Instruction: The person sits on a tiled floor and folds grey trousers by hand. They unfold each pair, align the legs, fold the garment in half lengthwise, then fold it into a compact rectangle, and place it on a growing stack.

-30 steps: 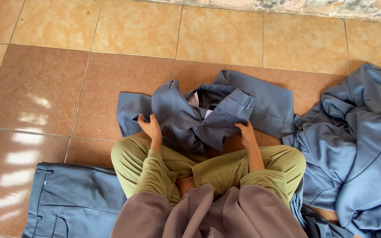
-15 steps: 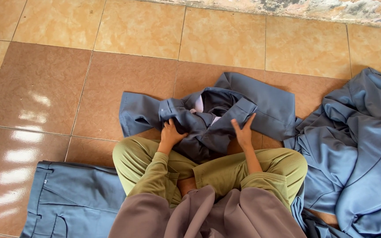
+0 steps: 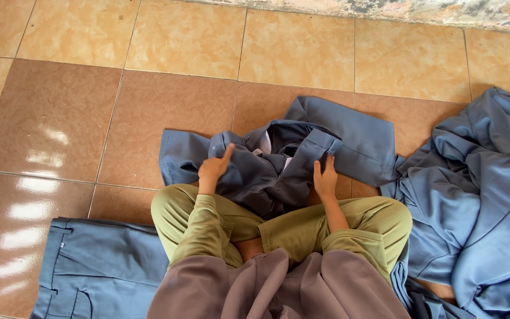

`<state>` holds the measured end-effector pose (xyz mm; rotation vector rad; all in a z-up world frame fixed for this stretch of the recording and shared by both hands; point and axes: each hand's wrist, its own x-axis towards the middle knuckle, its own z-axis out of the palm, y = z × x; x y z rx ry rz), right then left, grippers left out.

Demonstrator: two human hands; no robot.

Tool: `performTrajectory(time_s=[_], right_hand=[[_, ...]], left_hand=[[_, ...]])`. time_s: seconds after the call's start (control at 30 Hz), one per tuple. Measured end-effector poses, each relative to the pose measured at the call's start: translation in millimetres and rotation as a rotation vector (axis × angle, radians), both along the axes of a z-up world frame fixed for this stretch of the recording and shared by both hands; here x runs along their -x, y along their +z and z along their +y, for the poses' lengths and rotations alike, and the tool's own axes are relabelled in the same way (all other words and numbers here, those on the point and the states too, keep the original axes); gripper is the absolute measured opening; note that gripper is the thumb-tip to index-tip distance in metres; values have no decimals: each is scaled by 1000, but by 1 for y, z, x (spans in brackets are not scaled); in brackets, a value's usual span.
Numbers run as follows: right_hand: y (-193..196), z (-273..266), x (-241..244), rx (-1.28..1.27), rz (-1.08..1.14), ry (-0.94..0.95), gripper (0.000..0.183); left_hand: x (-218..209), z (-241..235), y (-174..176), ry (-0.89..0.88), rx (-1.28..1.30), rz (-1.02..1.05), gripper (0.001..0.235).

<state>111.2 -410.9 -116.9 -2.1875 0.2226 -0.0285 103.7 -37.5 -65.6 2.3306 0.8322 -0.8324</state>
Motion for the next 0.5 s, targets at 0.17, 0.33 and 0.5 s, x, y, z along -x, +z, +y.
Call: performTrajectory(time_s=[0.17, 0.33, 0.5], right_hand=[[12, 9, 3, 122, -280, -2, 72], [17, 19, 9, 221, -276, 192, 58], [7, 16, 4, 188, -28, 160, 50]], left_hand=[[-16, -5, -30, 209, -117, -641, 80], [-13, -37, -20, 69, 9, -863, 89], [-2, -38, -114, 66, 152, -875, 48]])
